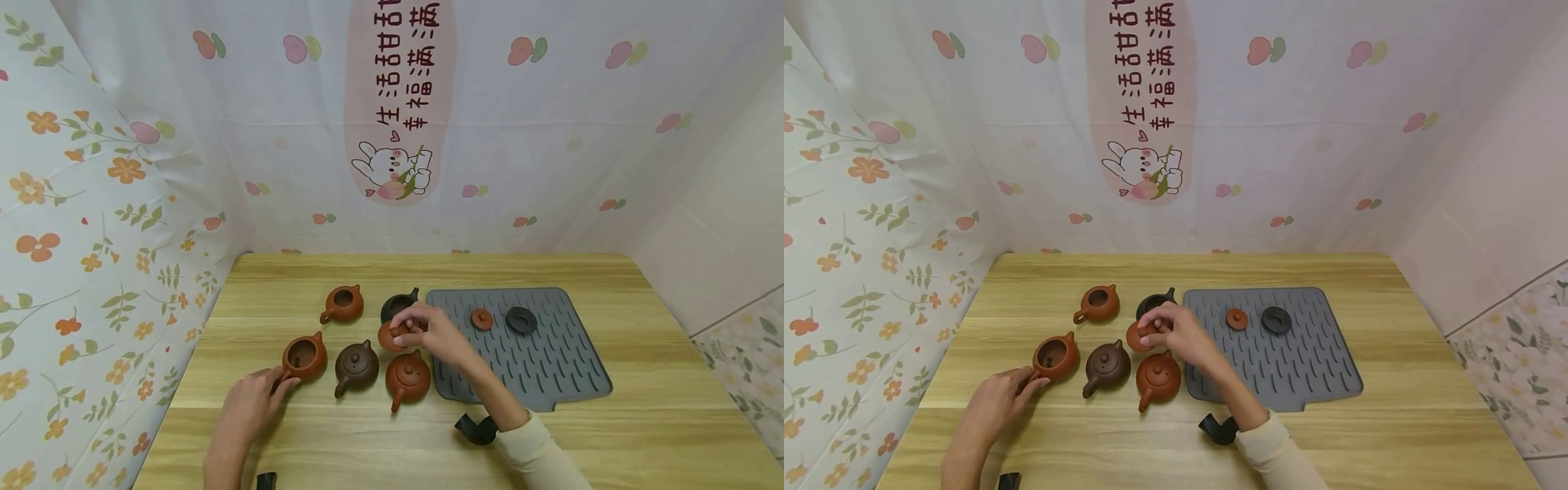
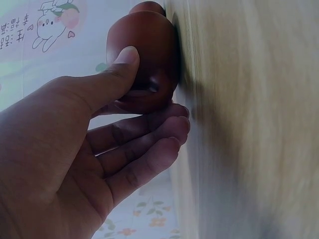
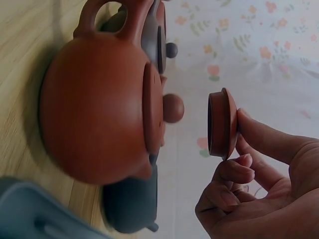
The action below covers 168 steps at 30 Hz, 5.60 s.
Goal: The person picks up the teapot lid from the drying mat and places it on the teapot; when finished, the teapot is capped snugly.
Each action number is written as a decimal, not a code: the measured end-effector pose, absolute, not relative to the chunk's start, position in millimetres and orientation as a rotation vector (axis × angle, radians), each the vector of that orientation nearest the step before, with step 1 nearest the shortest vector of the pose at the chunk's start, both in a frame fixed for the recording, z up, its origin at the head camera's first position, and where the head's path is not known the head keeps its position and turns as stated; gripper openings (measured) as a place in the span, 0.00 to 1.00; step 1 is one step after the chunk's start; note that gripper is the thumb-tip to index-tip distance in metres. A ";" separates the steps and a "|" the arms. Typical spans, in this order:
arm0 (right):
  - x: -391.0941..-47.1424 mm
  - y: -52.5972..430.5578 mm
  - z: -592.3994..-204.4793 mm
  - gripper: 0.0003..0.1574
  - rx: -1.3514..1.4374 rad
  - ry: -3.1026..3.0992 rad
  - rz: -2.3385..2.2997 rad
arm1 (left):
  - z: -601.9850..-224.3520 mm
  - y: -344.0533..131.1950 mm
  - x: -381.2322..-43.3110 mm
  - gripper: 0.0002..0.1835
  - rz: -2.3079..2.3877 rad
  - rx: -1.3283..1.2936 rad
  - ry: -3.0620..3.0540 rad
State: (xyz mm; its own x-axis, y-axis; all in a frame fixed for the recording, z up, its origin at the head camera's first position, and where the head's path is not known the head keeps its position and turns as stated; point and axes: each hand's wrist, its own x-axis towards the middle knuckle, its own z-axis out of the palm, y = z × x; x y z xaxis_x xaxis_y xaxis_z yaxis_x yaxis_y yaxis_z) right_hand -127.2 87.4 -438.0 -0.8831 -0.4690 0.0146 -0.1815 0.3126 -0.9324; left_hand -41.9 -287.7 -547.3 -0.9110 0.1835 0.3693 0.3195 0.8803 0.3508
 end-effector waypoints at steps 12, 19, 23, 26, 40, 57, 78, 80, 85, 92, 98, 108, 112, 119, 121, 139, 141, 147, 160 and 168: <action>-126.3 71.7 -435.8 0.10 -0.594 2.284 -1.587 | -575.0 -298.5 -50.6 0.15 -0.486 -0.363 -2.768; -125.6 56.5 -434.8 0.10 -0.655 2.277 -1.572 | -572.1 -297.0 -50.0 0.15 -0.479 -0.360 -2.765; -123.7 44.3 -432.9 0.10 -0.672 2.260 -1.569 | -570.3 -297.0 -49.3 0.15 -0.482 -0.352 -2.766; -123.2 34.5 -431.3 0.10 -0.676 2.242 -1.572 | -569.3 -296.8 -49.3 0.15 -0.479 -0.347 -2.766; -124.8 15.7 -435.9 0.09 -0.726 2.261 -1.515 | -570.8 -295.8 -49.5 0.15 -0.483 -0.344 -2.770; -129.2 -11.1 -439.4 0.08 -0.761 2.253 -1.471 | -565.0 -293.4 -48.5 0.20 -0.523 -0.374 -2.717; -140.4 -43.9 -437.8 0.08 -0.885 2.254 -1.330 | -575.1 -296.5 -50.8 0.19 -0.495 -0.343 -2.750; -141.3 -47.8 -437.8 0.08 -0.900 2.256 -1.316 | -570.5 -294.8 -49.1 0.21 -0.513 -0.349 -2.733; -142.2 -55.7 -439.4 0.07 -0.929 2.267 -1.285 | -555.9 -290.4 -44.8 0.19 -0.529 -0.360 -2.740; -141.7 -61.4 -441.6 0.07 -0.887 2.267 -1.255 | -576.3 -298.2 -48.7 0.16 -0.483 -0.341 -2.783; -144.5 -63.8 -446.2 0.07 -0.859 2.263 -1.254 | -573.1 -297.0 -46.7 0.17 -0.505 -0.347 -2.765; -148.4 -67.2 -451.6 0.07 -0.842 2.241 -1.251 | -572.9 -296.3 -47.5 0.15 -0.489 -0.312 -2.807; -149.2 -68.3 -451.8 0.07 -0.849 2.250 -1.247 | -571.7 -295.4 -48.1 0.14 -0.483 -0.319 -2.802; -150.9 -70.6 -451.0 0.08 -0.859 2.266 -1.232 | -570.0 -294.3 -48.6 0.15 -0.491 -0.317 -2.800; -151.5 -71.5 -451.4 0.08 -0.858 2.270 -1.227 | -570.4 -294.5 -48.8 0.16 -0.497 -0.320 -2.798; -148.0 -79.5 -450.1 0.08 -0.882 2.279 -1.173 | -571.1 -294.0 -48.5 0.20 -0.531 -0.350 -2.745; -147.8 -80.1 -451.8 0.07 -0.875 2.278 -1.161 | -556.8 -287.9 -44.6 0.19 -0.566 -0.346 -2.753; -147.5 -80.4 -454.7 0.08 -0.852 2.277 -1.169 | -525.6 -275.8 -35.6 0.19 -0.611 -0.337 -2.767; -153.2 -28.7 -441.1 0.18 -1.090 2.137 -1.141 | -572.1 -294.9 -49.4 0.18 -0.515 -0.309 -2.820; -141.4 73.0 -421.3 0.17 -0.937 2.213 -1.303 | -531.7 -279.0 -33.9 0.26 -0.592 -0.273 -2.776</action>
